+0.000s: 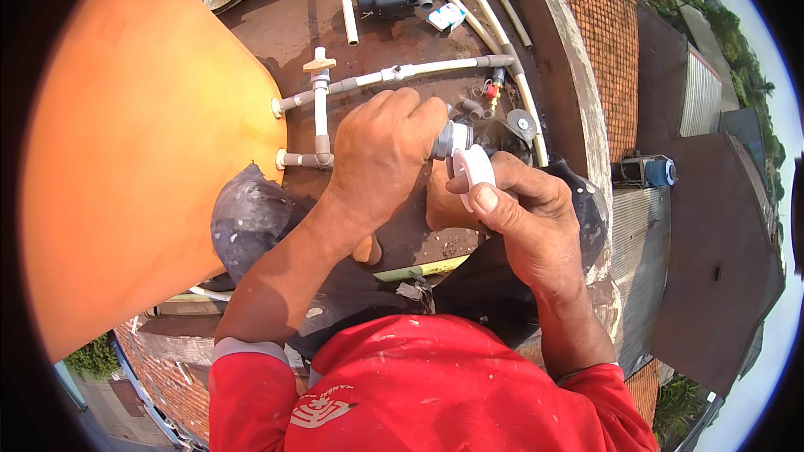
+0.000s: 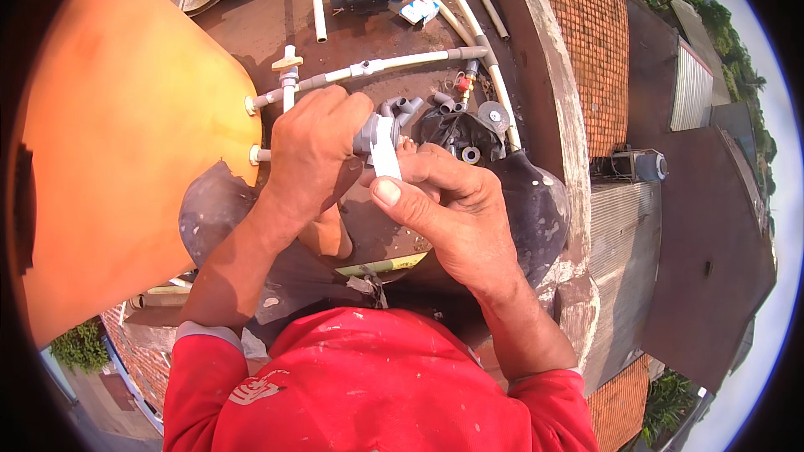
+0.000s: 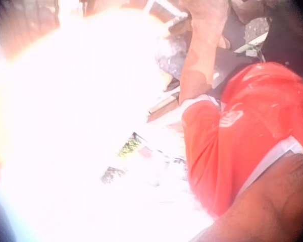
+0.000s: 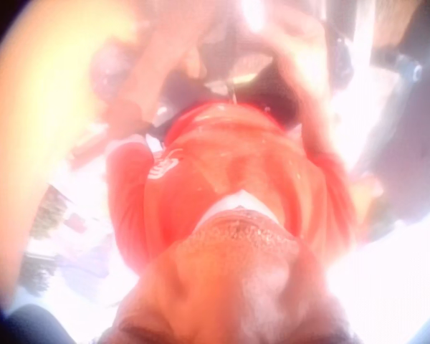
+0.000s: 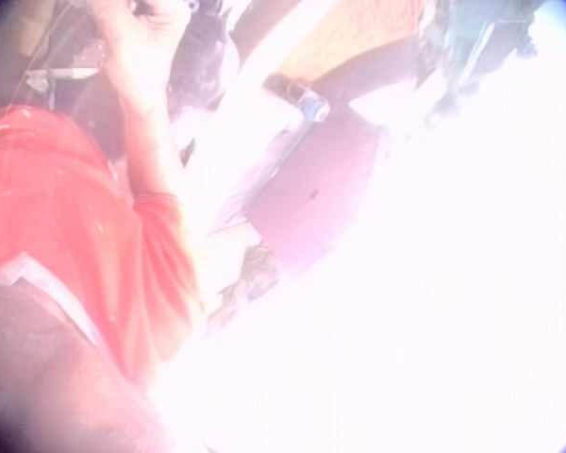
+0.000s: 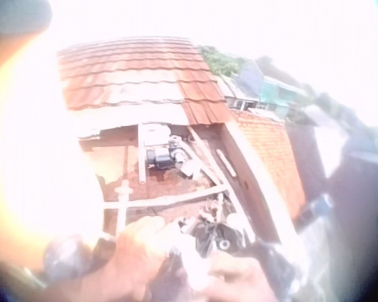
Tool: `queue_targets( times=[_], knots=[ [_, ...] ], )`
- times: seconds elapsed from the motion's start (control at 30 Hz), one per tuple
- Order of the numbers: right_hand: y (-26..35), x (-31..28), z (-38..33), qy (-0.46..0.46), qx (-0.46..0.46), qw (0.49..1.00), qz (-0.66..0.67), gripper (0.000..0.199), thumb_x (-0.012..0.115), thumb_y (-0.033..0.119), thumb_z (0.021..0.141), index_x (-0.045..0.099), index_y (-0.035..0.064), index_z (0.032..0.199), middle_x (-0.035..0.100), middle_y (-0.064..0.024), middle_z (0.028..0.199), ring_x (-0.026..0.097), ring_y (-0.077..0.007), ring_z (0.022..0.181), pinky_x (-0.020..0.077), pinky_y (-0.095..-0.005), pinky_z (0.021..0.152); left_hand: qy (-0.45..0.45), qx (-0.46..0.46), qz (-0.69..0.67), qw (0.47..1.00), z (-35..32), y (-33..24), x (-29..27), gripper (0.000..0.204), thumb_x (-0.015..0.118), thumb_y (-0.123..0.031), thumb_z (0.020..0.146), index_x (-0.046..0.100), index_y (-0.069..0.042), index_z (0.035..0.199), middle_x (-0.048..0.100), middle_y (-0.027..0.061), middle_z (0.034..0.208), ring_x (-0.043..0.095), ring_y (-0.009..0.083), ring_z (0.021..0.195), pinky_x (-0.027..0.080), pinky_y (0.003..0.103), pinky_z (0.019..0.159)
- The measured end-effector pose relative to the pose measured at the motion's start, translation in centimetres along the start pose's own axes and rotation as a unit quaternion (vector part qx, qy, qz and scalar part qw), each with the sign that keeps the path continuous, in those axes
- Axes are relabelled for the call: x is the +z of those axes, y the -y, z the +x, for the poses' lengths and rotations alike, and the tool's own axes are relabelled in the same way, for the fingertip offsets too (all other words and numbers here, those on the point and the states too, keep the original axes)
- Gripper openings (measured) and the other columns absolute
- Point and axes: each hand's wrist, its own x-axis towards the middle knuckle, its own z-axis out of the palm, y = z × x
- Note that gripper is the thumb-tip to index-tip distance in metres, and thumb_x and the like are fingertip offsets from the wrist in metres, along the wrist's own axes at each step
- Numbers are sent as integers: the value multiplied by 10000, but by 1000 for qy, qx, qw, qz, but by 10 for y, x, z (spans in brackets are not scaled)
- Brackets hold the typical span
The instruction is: The person assembles a plumbing system on a rooftop, wrapping thread seal tape on pipe fittings, screwing them together, and using an angle grinder to cut a PVC pipe. They connect the cut pipe to a valve assembly and position it near a water tank.
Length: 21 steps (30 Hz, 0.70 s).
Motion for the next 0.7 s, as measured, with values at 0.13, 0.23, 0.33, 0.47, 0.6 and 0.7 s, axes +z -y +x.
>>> queue_targets(
  times=[0.13, 0.23, 0.33, 0.47, 0.6, 0.7],
  knots=[
    [17, 7, 38, -68, -29, 996, 52, 334, 717, 254, 1120, 811, -37, 1255, 735, -31, 1012, 670, -125, 995, 526, -332, 921, -28, 29, -12, 999, 4, -8, -1, 209, 776, -78, 792, 614, -101, 922, 585, 82, 851, 672, 323, 829, 549, 470, 692],
    [5, 7, 52, -92, 4, 994, 56, 408, 649, 287, 1156, 778, -81, 1276, 769, -80, 1083, 720, -165, 1087, 550, -355, 1011, -30, 25, -18, 999, 2, -6, -1, 247, 801, -77, 760, 605, -98, 910, 585, 87, 852, 670, 328, 827, 547, 473, 690],
    [-22, -2, 43, -87, 74, 992, 57, 398, 645, 279, 1153, 759, -83, 1276, 774, -89, 1088, 714, -140, 1019, 557, -316, 981, -32, 10, -36, 999, 2, -5, -4, 285, 825, -76, 728, 601, -93, 903, 583, 90, 848, 670, 332, 825, 548, 471, 690],
    [-46, 6, 0, -32, 95, 995, 17, 291, 746, 158, 1086, 765, -30, 1307, 757, -46, 1011, 673, -109, 871, 559, -293, 823, -26, -15, -19, 999, 0, 0, -3, 298, 835, -89, 720, 601, -96, 904, 580, 90, 844, 675, 333, 829, 557, 468, 698],
    [-13, 7, -18, 14, 117, 993, 13, 179, 826, 103, 1044, 831, 34, 1209, 696, 66, 941, 584, -23, 863, 503, -236, 753, 0, -21, 21, 1000, -5, 3, 1, 253, 812, -126, 772, 599, -98, 905, 599, 88, 863, 687, 334, 849, 566, 472, 713],
    [9, 1, -3, 4, 2, 1000, 13, 198, 847, 142, 1031, 856, 47, 1204, 731, 24, 934, 632, -38, 855, 507, -246, 731, 8, 13, 2, 1000, 0, -6, 0, 195, 772, -132, 811, 613, -92, 916, 605, 83, 870, 691, 328, 856, 566, 470, 708]
  ],
)
